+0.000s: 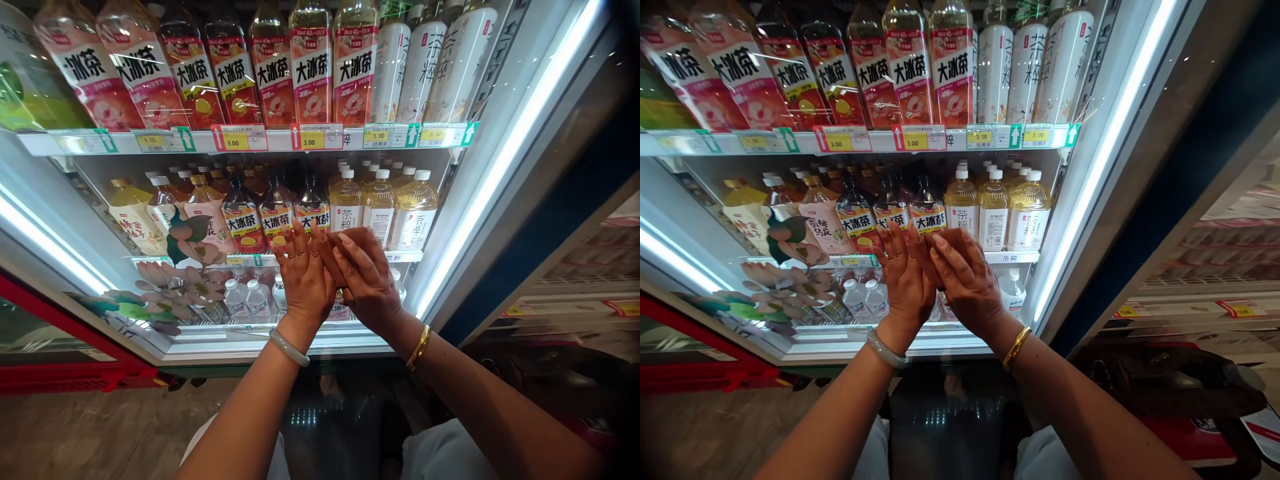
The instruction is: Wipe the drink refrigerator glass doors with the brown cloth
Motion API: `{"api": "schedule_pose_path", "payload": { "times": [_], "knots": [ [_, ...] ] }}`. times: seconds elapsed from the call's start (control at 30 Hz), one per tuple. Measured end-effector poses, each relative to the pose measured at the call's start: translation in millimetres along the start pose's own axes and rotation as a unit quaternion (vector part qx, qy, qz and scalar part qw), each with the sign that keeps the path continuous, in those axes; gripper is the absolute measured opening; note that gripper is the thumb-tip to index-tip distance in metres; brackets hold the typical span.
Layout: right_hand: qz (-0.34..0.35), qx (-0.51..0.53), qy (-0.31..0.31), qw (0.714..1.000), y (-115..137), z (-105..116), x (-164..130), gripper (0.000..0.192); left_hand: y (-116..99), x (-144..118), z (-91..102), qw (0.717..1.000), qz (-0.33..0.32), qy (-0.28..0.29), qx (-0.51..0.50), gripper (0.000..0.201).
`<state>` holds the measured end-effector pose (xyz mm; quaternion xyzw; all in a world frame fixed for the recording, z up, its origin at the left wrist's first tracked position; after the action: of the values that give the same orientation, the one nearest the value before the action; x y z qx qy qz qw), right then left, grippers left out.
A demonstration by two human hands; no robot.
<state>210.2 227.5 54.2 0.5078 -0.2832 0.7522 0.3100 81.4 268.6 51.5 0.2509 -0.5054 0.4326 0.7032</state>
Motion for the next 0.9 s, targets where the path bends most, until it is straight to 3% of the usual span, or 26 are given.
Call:
{"api": "schedule_pose_path", "payload": {
  "times": [0.13,0.33,0.53,0.7,0.9],
  "knots": [
    [0.005,-0.014,-0.01,1.0,-11,12,-7,0.071,-2,1,-0.2,1.0,0.012,0.004,-0.004,0.074],
    [-0.031,-0.006,-0.063,0.998,-15,21,18,0.07,-6,-2,-4.1,1.0,0.009,0.016,-0.013,0.076],
    [0.001,-0.002,-0.007,1.0,-4,5,7,0.067,-8,-2,-3.6,1.0,-0.002,-0.009,-0.008,0.075],
    [0.039,-0.028,0.005,0.999,-17,18,-9,0.06,-10,0,-2.9,1.0,0.008,0.006,-0.008,0.078],
    [-0.02,-0.021,-0.052,0.998,-30,36,16,0.055,-14,-1,-4.2,1.0,0.002,0.017,0.009,0.079]
  ]
}}
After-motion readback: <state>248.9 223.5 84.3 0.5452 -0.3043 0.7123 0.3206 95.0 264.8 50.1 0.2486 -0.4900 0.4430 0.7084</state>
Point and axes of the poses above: each hand's wrist, its own x-axis towards the middle knuckle, its own z-axis out of the back of the hand, y = z × x, the point moved 6 cm from there along x, towards the middle knuckle, and after that the axes turned 8 degrees about x, right-handed, at the moved point
